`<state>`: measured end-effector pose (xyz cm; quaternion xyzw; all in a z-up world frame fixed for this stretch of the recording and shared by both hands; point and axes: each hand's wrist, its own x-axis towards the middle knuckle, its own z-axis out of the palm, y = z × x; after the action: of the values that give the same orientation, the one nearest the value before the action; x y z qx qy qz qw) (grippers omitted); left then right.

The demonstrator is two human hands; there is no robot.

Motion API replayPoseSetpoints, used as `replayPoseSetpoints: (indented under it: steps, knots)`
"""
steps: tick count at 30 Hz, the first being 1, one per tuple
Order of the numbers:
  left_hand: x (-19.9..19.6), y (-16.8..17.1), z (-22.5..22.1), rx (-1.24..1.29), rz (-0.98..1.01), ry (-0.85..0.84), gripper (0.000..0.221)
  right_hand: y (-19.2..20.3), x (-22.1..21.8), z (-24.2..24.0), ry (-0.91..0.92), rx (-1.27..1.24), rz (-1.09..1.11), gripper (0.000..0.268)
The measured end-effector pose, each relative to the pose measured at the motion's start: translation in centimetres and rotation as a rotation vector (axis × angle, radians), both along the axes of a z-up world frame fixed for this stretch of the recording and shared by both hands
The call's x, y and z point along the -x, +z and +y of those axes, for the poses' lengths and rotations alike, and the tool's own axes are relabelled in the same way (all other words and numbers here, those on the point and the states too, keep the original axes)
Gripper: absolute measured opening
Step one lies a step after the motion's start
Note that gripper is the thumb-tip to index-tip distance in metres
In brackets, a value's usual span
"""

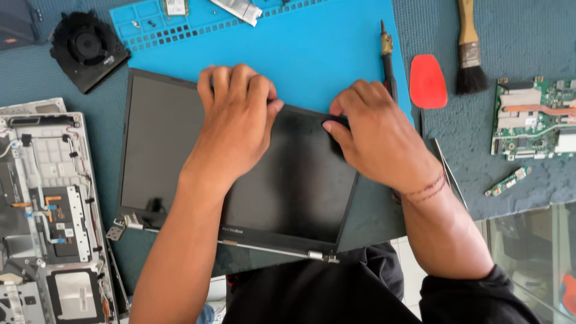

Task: The person uses a white plastic pry tool to carefully separate the bezel from the edges of a laptop screen. They work along the sides and corners to release the clips holding the frame in place. The person also handles a metal hinge rod, manipulating it with their fingers before returning to pry the screen bezel.

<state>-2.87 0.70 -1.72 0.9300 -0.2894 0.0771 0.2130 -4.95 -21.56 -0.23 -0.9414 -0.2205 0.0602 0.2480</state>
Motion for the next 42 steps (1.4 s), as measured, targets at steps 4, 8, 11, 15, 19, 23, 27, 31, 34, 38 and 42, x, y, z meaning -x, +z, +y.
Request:
replayPoseSetpoints:
  steps: [4, 8, 11, 15, 19, 23, 27, 31, 34, 38, 42]
  knots:
    - [0.3, 1.9, -0.5, 0.074, 0.165, -0.006, 0.033, 1.2, 0.2, -0.4, -0.082, -0.09, 0.221, 0.012]
    - [1.0, 3.8, -0.5, 0.054, 0.044, 0.004, 0.043, 3.1, 0.8, -0.5, -0.093, -0.227, 0.079, 0.01]
    - [1.3, 5.8, -0.8, 0.1, -0.117, 0.038, 0.04, 4.9, 1.0, 0.0, -0.138, -0.34, -0.107, 0.009]
    - [1.4, 7.7, -1.5, 0.142, -0.304, 0.044, 0.037, 6.3, 1.2, 0.1, -0.079, -0.539, -0.402, 0.015]
    - [1.7, 8.3, -1.9, 0.18, -0.481, 0.073, 0.036, 7.9, 1.5, 0.2, -0.018, -0.43, -0.655, 0.021]
    - [3.7, 8.8, -1.8, 0.169, -0.61, 0.142, 0.039, 9.3, 2.1, 0.1, 0.044, -0.441, -0.756, 0.021]
    - [5.6, 9.0, -2.3, 0.191, -0.676, 0.27, 0.037, 10.2, 3.0, 0.7, 0.044, -0.387, -0.812, 0.021]
    - [6.6, 8.8, -2.4, 0.24, -0.768, 0.289, 0.032, 9.5, 5.2, 1.4, -0.103, -0.363, -0.845, 0.019]
    - [7.1, 8.9, -2.5, 0.24, -0.833, 0.304, 0.03, 8.9, 7.4, 1.5, -0.199, -0.283, -0.802, 0.013]
    - [7.6, 8.6, -2.6, 0.244, -0.814, 0.309, 0.03, 7.9, 7.9, 1.5, -0.228, -0.294, -0.891, 0.011]
    - [7.8, 8.4, -2.8, 0.272, -0.861, 0.346, 0.029, 7.6, 8.5, 1.4, -0.23, -0.287, -0.891, 0.01]
